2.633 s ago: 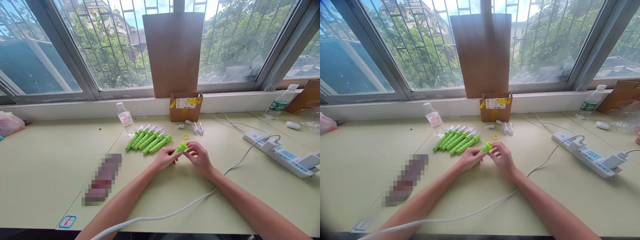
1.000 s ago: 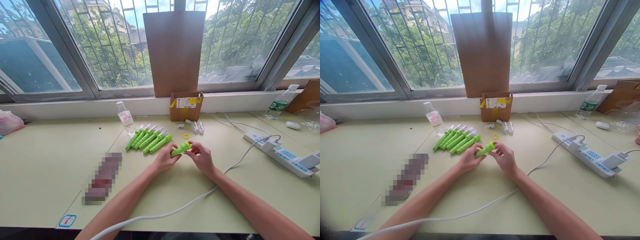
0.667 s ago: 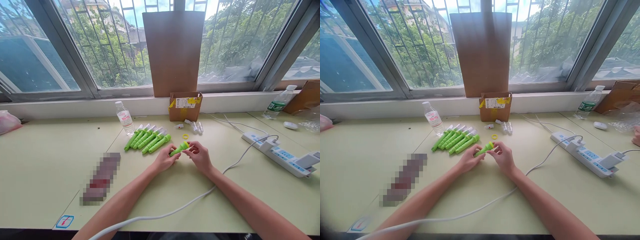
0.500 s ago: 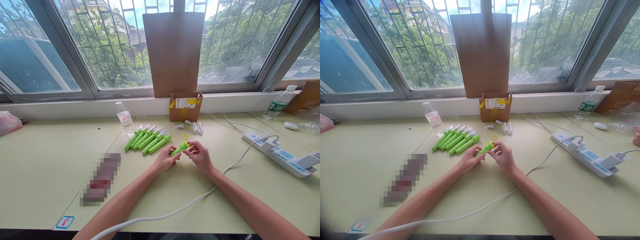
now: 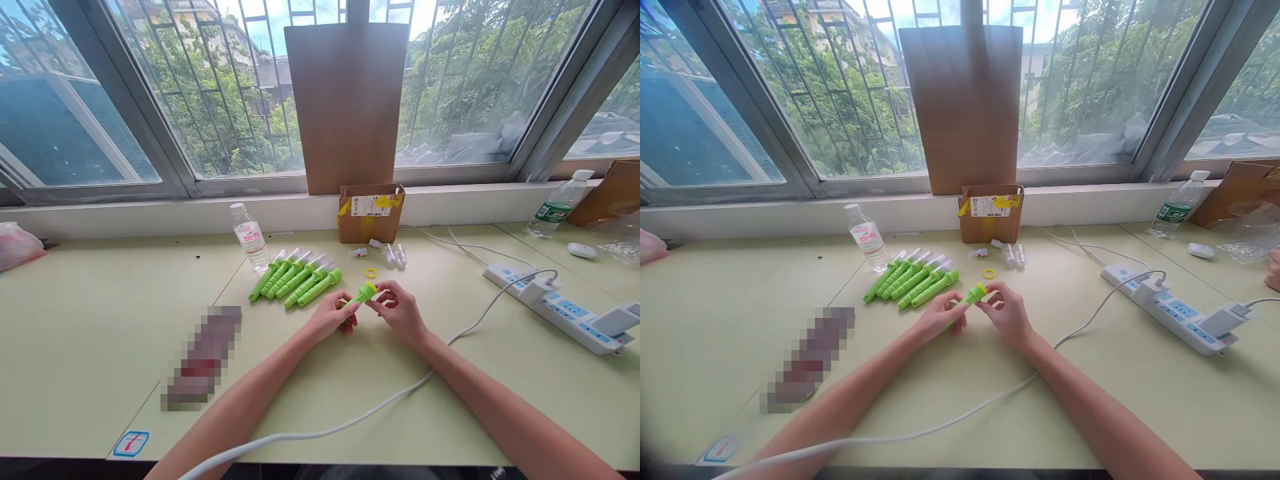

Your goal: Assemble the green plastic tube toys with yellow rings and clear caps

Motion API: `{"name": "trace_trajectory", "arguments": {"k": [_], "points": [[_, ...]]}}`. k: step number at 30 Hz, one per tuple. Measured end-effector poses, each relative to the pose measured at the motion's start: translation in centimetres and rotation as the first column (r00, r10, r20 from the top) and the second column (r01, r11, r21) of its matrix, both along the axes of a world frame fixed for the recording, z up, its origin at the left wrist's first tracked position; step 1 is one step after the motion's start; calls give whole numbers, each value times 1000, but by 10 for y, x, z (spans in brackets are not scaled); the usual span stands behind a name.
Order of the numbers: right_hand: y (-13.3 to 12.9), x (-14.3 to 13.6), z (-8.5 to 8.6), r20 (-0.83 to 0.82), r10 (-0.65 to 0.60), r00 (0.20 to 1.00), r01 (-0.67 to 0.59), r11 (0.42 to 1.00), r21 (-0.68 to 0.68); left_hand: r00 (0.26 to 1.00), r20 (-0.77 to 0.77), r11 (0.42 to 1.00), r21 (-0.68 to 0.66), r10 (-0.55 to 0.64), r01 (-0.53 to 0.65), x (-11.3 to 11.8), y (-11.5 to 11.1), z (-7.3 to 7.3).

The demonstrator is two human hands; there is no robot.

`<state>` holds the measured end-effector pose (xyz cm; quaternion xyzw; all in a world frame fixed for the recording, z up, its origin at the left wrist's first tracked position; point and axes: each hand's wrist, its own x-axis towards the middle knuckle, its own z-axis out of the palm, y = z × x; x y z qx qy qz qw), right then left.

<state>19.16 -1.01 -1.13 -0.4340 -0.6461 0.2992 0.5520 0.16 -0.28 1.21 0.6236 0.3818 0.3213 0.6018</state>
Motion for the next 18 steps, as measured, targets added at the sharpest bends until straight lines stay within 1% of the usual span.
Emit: {"name": "trace_trajectory", "arguments": {"k": [3,6,10,13,18], "points": [[-1,-1,1,-6,2,1000,-2,1000,-1,998,33,998,-33,-44,45,-2,1,1],[-2,-2,2,-12,7,1000,-7,1000,-11,997,40,996,-66,-62,64,-3,2,3],[-2,-3,3,-36,56,998,-58,996,-61,996,37,993,-88,-80,83,-3,1,6],[-2,-3,3,-56,82,995,-85,995,-48,997,35,995,-72,-72,74,-2,0,9],[-3,-2,-1,-67,64,996,-65,998,-6,999,7,999,-26,-41,41,0,-4,13]]}}
